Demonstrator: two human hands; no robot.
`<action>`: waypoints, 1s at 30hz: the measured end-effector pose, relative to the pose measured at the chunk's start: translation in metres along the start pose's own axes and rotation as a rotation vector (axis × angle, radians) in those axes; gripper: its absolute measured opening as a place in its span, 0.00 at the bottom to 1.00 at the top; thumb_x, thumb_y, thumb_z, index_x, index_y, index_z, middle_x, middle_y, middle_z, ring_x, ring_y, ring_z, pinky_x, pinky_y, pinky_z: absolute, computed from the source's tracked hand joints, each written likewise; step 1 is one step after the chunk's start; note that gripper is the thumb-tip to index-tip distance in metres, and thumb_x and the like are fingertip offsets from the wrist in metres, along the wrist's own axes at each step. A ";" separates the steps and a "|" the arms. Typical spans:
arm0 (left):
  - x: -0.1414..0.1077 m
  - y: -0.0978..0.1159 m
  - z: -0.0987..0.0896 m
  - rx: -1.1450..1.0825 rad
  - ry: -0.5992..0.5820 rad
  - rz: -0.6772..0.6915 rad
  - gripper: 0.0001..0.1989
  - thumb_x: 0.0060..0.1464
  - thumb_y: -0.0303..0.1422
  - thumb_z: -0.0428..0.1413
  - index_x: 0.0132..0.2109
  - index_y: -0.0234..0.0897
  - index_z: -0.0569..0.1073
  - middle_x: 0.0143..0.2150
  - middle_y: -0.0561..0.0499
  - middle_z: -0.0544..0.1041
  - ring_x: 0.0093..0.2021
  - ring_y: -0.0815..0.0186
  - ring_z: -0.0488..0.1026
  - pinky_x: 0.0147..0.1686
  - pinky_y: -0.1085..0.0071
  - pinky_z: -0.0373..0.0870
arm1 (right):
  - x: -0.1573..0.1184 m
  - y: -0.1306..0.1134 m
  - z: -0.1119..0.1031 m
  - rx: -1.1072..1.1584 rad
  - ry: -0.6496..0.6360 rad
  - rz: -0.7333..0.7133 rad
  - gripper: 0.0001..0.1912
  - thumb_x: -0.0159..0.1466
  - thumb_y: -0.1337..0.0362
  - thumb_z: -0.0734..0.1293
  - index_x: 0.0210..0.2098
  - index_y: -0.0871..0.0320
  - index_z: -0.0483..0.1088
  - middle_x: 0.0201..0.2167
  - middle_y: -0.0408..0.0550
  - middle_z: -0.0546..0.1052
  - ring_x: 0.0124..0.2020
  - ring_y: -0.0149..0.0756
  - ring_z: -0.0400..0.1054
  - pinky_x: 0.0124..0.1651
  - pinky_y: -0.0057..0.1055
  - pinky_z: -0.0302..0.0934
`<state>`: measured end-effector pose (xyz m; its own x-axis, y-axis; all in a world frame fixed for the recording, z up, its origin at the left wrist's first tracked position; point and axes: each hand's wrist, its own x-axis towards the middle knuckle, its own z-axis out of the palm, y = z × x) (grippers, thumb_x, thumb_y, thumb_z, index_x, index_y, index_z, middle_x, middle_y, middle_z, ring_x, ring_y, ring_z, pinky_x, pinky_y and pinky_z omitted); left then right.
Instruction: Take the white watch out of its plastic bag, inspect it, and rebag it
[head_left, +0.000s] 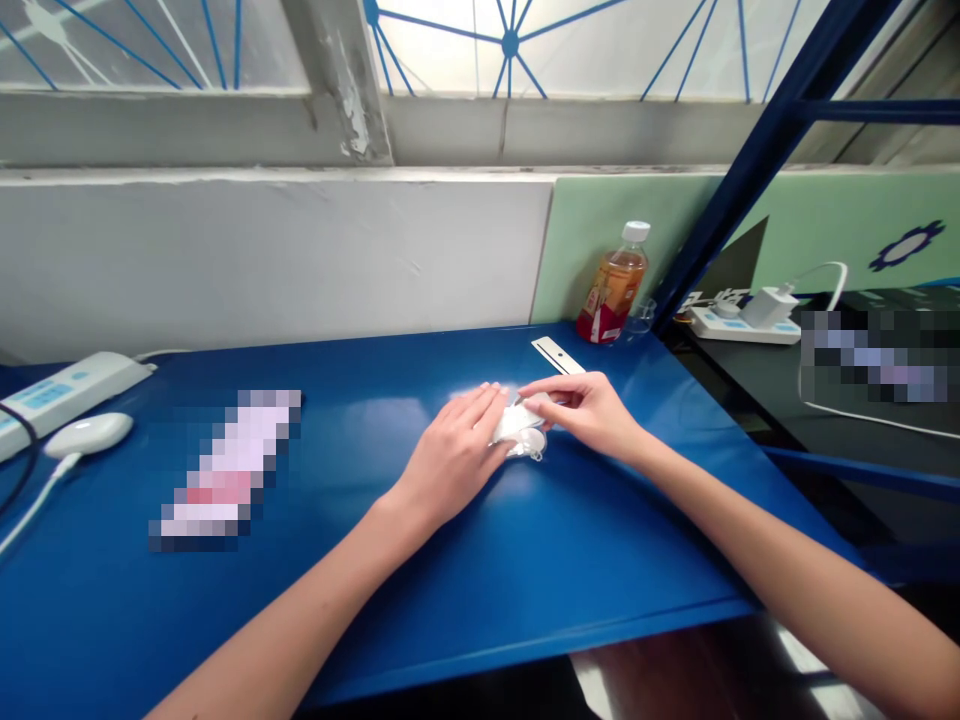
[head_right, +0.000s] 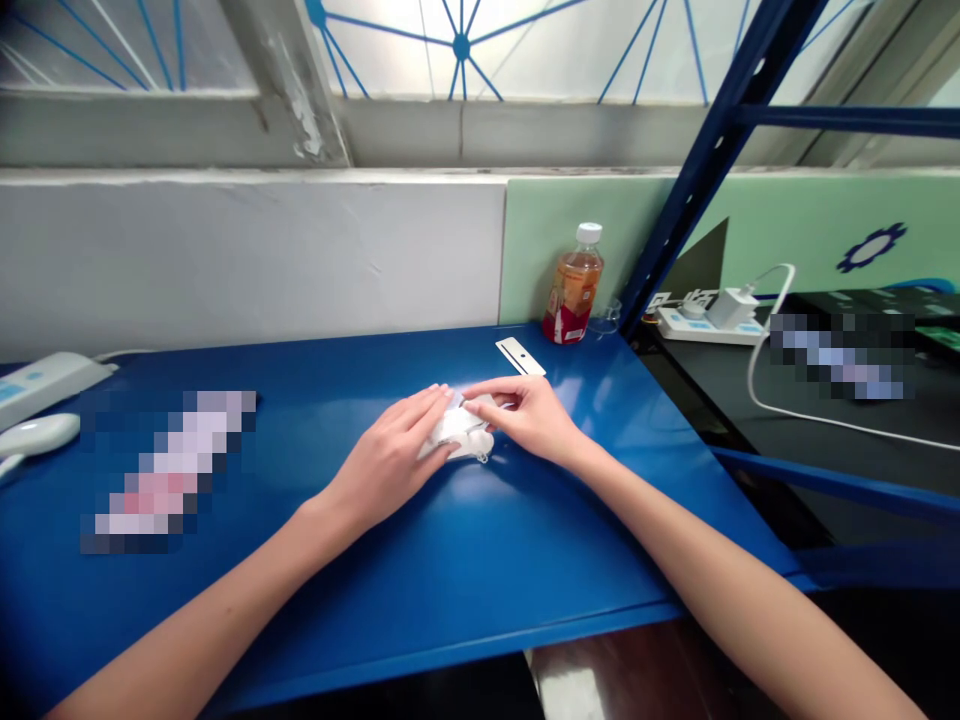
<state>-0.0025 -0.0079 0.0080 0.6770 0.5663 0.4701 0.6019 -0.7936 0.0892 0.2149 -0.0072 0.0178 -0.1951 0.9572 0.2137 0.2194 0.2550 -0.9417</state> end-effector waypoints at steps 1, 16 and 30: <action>0.000 -0.001 -0.003 -0.006 -0.082 -0.036 0.31 0.64 0.40 0.55 0.65 0.22 0.60 0.65 0.29 0.65 0.66 0.47 0.61 0.62 0.54 0.62 | -0.001 0.001 -0.001 -0.027 0.022 -0.012 0.15 0.59 0.55 0.73 0.39 0.59 0.81 0.31 0.50 0.82 0.26 0.35 0.73 0.30 0.33 0.70; -0.022 -0.025 -0.008 -0.110 -0.288 -0.068 0.25 0.69 0.40 0.45 0.66 0.30 0.58 0.65 0.34 0.64 0.65 0.48 0.61 0.62 0.53 0.60 | 0.004 0.006 -0.024 -0.432 0.185 -0.117 0.14 0.65 0.56 0.67 0.29 0.59 0.75 0.23 0.45 0.75 0.23 0.32 0.62 0.25 0.30 0.54; -0.024 -0.022 -0.004 -0.155 -0.284 -0.080 0.25 0.69 0.38 0.44 0.68 0.32 0.55 0.68 0.35 0.61 0.70 0.51 0.54 0.67 0.49 0.51 | -0.010 0.018 0.000 -0.832 0.034 -0.320 0.14 0.68 0.59 0.62 0.39 0.53 0.80 0.47 0.53 0.80 0.43 0.46 0.75 0.42 0.42 0.69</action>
<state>-0.0339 -0.0050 -0.0019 0.7340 0.6506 0.1949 0.6013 -0.7559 0.2589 0.2211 -0.0123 -0.0015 -0.3407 0.8235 0.4537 0.7847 0.5148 -0.3453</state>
